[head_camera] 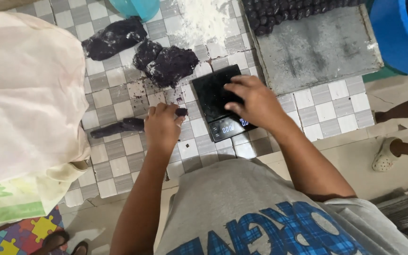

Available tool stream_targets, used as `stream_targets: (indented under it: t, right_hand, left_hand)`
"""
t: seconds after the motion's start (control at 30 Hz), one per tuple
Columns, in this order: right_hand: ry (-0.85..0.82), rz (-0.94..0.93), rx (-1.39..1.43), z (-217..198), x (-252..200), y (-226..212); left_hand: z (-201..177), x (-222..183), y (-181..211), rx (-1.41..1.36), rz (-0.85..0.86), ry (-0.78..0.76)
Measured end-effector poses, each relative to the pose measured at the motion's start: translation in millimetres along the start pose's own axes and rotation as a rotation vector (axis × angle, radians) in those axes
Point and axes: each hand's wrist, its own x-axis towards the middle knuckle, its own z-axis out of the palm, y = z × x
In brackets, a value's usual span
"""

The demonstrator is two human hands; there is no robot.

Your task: The person portions dark dough from a log on a tiled table, rolls each piece into a ball, weighs it on a digital scale, and places it on a tray. The process is repeated multiple times, with occasional adjustments to the dough size to match the target weight.

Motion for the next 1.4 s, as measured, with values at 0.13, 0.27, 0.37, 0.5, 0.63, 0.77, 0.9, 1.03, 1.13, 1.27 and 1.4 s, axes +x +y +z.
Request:
stream_targets:
  t: [0.13, 0.27, 0.37, 0.5, 0.63, 0.77, 0.9, 1.03, 1.13, 1.27, 1.4]
  right_hand:
    - [0.03, 0.13, 0.042, -12.0, -8.6, 12.6]
    - [0.051, 0.174, -0.031, -15.4, -12.7, 18.5]
    - [0.05, 0.166, -0.013, -12.8, -16.2, 19.9]
    - [0.054, 0.15, -0.014, -11.1, -15.8, 19.5]
    - [0.048, 0.145, 0.005, -9.2, -10.4, 16.7]
    - [0.052, 0.113, -0.035, 0.4, -2.7, 17.2]
    - [0.013, 0.075, -0.054, 31.1, 6.1, 23.5]
    - [-0.034, 0.043, -0.192, 61.1, 6.9, 33.3]
    - [0.036, 0.017, -0.187, 79.7, 7.3, 47.3]
    - [0.128, 0.058, -0.011, 61.1, 3.4, 38.6]
    - [0.21, -0.017, 0.097, 39.2, -6.6, 23.5]
  left_hand:
    - [18.8, -5.2, 3.7, 0.187, 0.007, -0.005]
    - [49.9, -1.0, -4.6, 0.266, 0.023, -0.012]
    - [64.0, 0.2, -12.1, 0.251, 0.023, -0.012]
    - [59.3, 0.8, -8.8, 0.236, -0.006, -0.01]
    - [55.6, 1.0, -13.5, 0.191, -0.039, -0.01]
    - [15.7, 1.9, 9.5, -0.046, -0.172, -0.012]
    - [-17.8, 3.9, 46.8, -0.235, -0.125, 0.124]
    - [-23.1, 12.4, 68.9, -0.232, 0.064, 0.351]
    - [-26.8, 15.4, 82.0, -0.245, 0.0, 0.212]
    - [-34.1, 19.7, 84.4, -0.101, -0.143, 0.008]
    - [-0.4, 6.8, 47.6, 0.265, -0.029, 0.177]
